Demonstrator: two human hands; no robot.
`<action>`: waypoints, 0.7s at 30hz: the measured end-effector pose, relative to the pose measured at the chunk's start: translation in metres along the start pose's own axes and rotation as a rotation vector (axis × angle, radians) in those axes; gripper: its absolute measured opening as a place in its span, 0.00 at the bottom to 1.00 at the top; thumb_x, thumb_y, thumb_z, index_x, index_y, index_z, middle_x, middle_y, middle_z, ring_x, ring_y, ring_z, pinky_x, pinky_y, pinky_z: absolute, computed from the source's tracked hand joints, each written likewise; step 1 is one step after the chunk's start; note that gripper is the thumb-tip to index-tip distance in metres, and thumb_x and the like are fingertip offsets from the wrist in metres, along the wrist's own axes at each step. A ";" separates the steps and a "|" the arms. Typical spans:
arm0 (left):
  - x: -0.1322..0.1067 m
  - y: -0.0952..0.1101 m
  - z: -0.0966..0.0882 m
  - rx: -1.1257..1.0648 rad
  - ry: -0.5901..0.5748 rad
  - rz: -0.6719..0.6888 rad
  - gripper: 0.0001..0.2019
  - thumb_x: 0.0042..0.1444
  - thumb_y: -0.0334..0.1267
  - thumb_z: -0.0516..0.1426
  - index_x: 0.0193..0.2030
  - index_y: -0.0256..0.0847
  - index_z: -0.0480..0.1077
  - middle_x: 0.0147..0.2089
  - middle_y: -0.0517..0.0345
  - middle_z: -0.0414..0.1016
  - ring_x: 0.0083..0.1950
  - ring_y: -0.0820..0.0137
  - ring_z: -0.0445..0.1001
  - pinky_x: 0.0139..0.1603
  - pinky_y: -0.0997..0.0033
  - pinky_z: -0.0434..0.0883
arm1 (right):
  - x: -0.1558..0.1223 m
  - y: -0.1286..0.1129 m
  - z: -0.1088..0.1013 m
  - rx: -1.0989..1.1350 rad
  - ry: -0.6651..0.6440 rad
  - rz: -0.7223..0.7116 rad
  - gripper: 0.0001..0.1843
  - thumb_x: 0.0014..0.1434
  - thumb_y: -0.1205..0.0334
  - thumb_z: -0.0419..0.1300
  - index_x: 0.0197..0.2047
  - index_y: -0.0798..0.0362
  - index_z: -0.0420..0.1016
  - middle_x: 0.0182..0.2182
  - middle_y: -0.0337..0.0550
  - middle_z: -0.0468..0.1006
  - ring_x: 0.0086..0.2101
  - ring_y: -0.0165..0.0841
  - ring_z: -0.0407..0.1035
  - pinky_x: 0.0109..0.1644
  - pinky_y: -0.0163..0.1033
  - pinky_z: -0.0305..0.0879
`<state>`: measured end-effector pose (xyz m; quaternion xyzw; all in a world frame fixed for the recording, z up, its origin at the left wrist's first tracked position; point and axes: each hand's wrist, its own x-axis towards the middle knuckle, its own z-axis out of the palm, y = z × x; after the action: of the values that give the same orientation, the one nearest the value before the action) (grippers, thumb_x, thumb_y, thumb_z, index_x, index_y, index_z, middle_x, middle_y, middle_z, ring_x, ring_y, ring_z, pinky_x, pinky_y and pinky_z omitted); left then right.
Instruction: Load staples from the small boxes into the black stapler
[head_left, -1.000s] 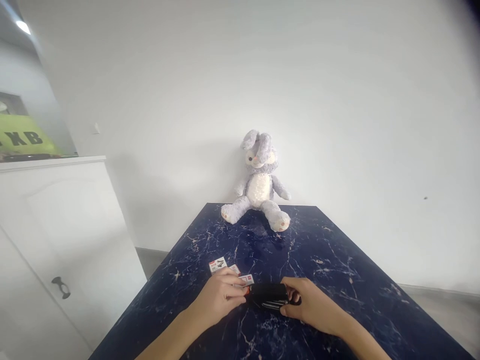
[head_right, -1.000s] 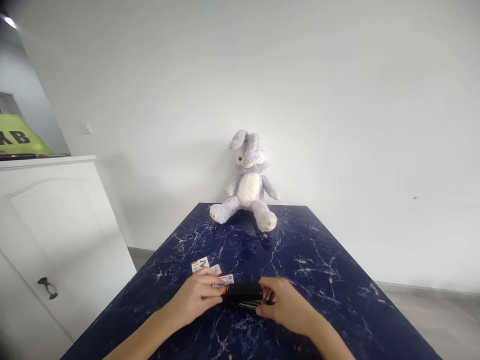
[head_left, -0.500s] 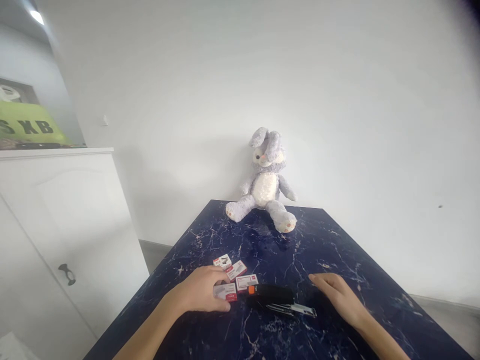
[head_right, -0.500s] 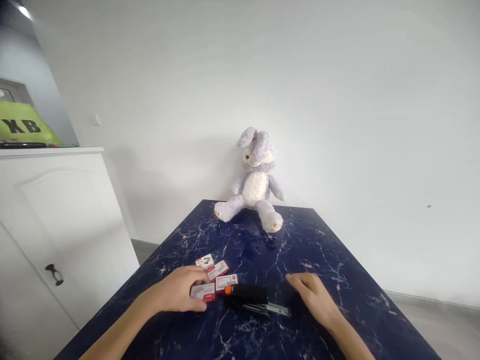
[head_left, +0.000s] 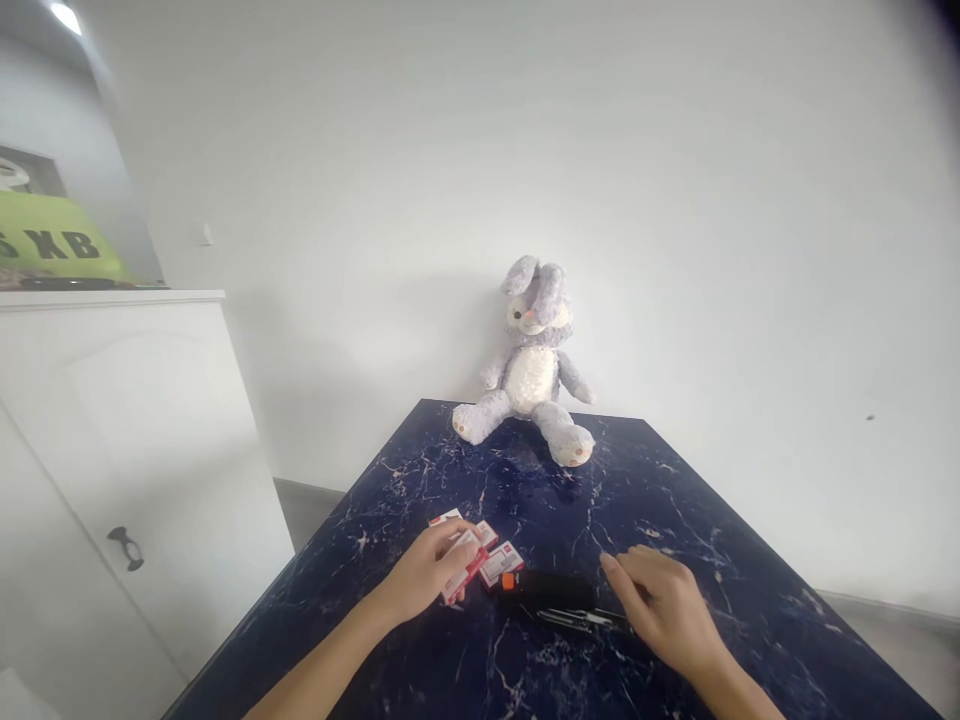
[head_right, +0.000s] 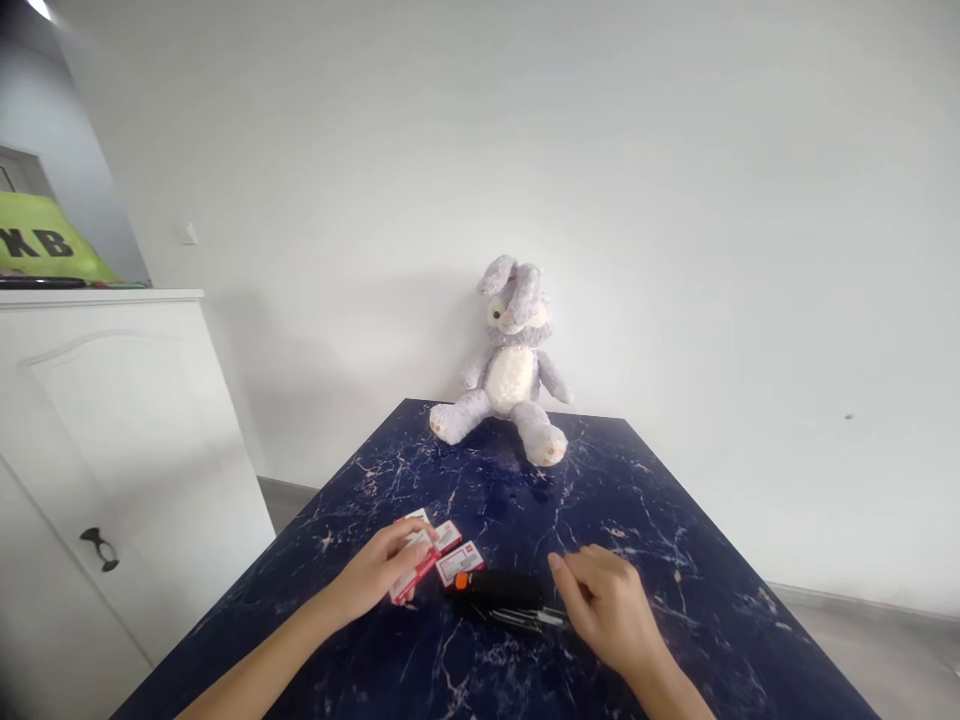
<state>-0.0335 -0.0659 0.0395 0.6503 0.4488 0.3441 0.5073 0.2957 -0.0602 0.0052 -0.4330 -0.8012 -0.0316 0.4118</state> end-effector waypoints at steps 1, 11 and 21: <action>0.001 -0.003 0.003 -0.028 -0.019 -0.023 0.22 0.61 0.58 0.54 0.49 0.41 0.68 0.26 0.61 0.73 0.25 0.71 0.72 0.28 0.73 0.68 | 0.001 -0.006 -0.001 -0.022 0.006 -0.075 0.24 0.67 0.62 0.53 0.20 0.52 0.51 0.17 0.34 0.55 0.21 0.27 0.52 0.30 0.36 0.48; 0.001 -0.006 0.022 -0.385 0.072 0.062 0.18 0.57 0.52 0.63 0.41 0.43 0.62 0.29 0.63 0.75 0.26 0.75 0.70 0.25 0.79 0.62 | -0.020 -0.101 0.022 -0.001 0.006 -0.230 0.02 0.64 0.64 0.55 0.40 0.51 0.69 0.29 0.41 0.75 0.28 0.33 0.69 0.34 0.39 0.64; 0.005 -0.016 0.041 -0.417 0.083 0.029 0.22 0.52 0.54 0.66 0.31 0.39 0.63 0.33 0.51 0.81 0.30 0.69 0.77 0.29 0.75 0.69 | -0.014 -0.097 0.025 -0.065 -0.025 -0.236 0.18 0.65 0.59 0.58 0.58 0.50 0.67 0.43 0.48 0.77 0.37 0.36 0.76 0.37 0.38 0.74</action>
<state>0.0021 -0.0742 0.0141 0.5230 0.3789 0.4632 0.6069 0.2136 -0.1200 0.0089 -0.3491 -0.8502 -0.1007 0.3810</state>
